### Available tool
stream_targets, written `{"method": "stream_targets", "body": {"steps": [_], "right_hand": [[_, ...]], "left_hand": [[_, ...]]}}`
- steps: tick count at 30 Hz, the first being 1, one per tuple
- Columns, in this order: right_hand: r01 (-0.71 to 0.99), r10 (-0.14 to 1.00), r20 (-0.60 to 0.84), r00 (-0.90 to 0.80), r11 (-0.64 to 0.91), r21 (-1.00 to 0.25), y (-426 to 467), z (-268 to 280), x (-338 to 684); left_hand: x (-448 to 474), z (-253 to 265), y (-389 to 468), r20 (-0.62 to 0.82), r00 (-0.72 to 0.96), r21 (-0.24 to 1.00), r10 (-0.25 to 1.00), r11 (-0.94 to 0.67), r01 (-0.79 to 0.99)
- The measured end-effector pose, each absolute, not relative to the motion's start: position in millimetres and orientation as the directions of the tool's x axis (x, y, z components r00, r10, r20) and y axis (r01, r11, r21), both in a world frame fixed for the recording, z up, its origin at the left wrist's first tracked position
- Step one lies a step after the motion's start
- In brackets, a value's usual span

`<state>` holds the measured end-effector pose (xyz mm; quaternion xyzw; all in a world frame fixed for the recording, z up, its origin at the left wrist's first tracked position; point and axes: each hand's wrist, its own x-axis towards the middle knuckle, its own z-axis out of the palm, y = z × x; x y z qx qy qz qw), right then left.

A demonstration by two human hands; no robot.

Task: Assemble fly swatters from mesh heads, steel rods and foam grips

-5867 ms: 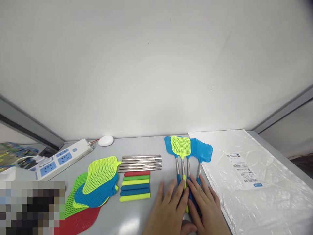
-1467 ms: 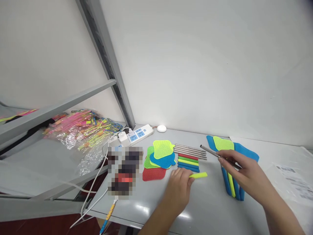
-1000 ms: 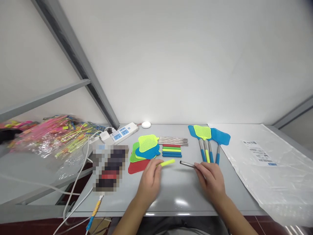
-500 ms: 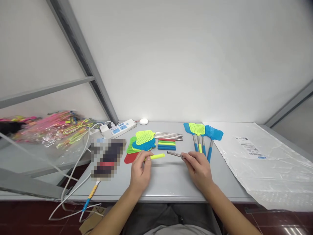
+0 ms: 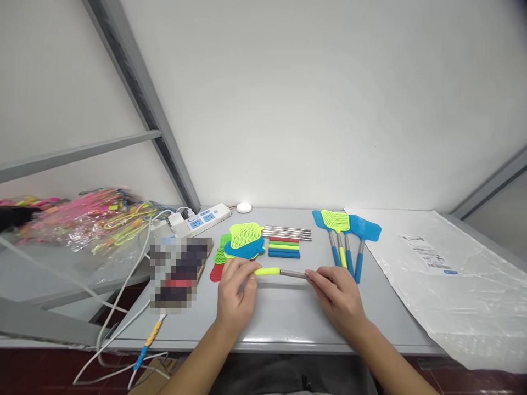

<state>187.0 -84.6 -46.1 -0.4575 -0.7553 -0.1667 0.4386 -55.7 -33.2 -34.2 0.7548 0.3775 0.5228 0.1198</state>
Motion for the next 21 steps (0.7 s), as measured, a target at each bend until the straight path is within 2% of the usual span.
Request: {"method": "stream_targets", "body": {"steps": [9, 21], "right_hand": [[0.833, 0.564, 0.792, -0.234, 0.536, -0.136, -85.7, -48.8, 188.8], [0.844, 0.54, 0.817, -0.204, 0.52, -0.132, -86.5, -41.7, 186.4]], "left_hand": [[-62.5, -32.3, -34.6, 0.78, 0.261, 0.384, 0.568, -0.765, 0.517], [-59.1, -31.4, -35.1, 0.733, 0.319, 0.457, 0.601, -0.782, 0.423]]}}
